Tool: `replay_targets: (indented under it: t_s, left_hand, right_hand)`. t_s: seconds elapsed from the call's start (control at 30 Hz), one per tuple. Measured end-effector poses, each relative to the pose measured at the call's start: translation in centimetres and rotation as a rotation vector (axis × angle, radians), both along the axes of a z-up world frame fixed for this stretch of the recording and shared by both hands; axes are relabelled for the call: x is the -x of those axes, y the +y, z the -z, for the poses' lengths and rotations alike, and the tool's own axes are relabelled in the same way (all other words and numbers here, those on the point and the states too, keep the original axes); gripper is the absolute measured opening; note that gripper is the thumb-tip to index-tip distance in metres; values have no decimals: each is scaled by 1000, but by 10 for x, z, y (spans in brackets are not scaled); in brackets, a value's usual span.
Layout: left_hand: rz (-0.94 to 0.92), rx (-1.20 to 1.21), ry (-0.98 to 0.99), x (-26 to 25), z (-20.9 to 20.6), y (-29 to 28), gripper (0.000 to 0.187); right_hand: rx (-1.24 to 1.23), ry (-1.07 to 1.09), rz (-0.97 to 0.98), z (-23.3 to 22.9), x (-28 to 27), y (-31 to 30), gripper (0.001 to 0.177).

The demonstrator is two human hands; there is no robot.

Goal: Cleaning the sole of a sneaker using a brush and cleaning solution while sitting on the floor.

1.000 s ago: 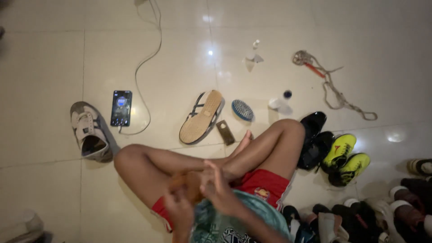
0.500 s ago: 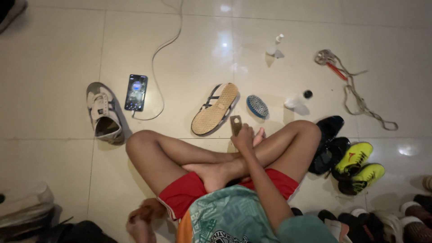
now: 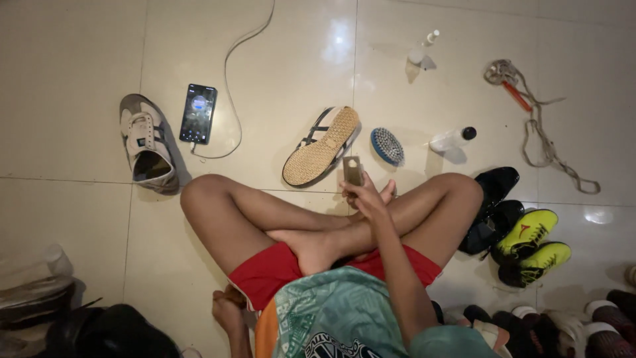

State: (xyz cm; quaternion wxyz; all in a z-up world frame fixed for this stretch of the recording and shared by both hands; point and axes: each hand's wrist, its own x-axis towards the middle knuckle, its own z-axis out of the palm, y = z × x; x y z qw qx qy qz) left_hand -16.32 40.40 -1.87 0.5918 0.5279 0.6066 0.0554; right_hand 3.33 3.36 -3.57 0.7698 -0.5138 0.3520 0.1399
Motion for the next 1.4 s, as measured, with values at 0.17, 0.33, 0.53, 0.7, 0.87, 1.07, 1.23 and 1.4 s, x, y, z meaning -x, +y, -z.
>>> replay_targets:
  t_s: [0.17,0.33,0.53,0.7,0.87,1.07,1.23,1.4]
  left_hand:
    - [398,-89,227,18,8,7,55]
    - [600,-460,124,36,49,31,13]
    - [737,-903,-75,-87,-62,-32,90]
    - [1136,-873,-358,-194,-64,-119,64]
    - [1412,-938,-426,-285,-9,-191,128]
    - [1433,-1072,-281,-297,47,-198,110]
    - [1425,-1086,-239,-300,69,-200,106]
    - [1421,-1147,-231,-293,77,-200,106]
  right_hand:
    - [-354,-120,91,23,-1,-13,64]
    - [-362,-53,114,42,-5,-19,56]
    - [-132,-79,151,56,-20,-18,54]
    - [549,-168,-73,18,-43,-12,70]
    - [795,-179,-351,34,-71,-21,71]
    - [1632,-642,-629,79,-93,-30,48]
    - [1871,-669,-615,86,-144,-51,41]
    - [1737,-614,-563,59,-142,-30,47]
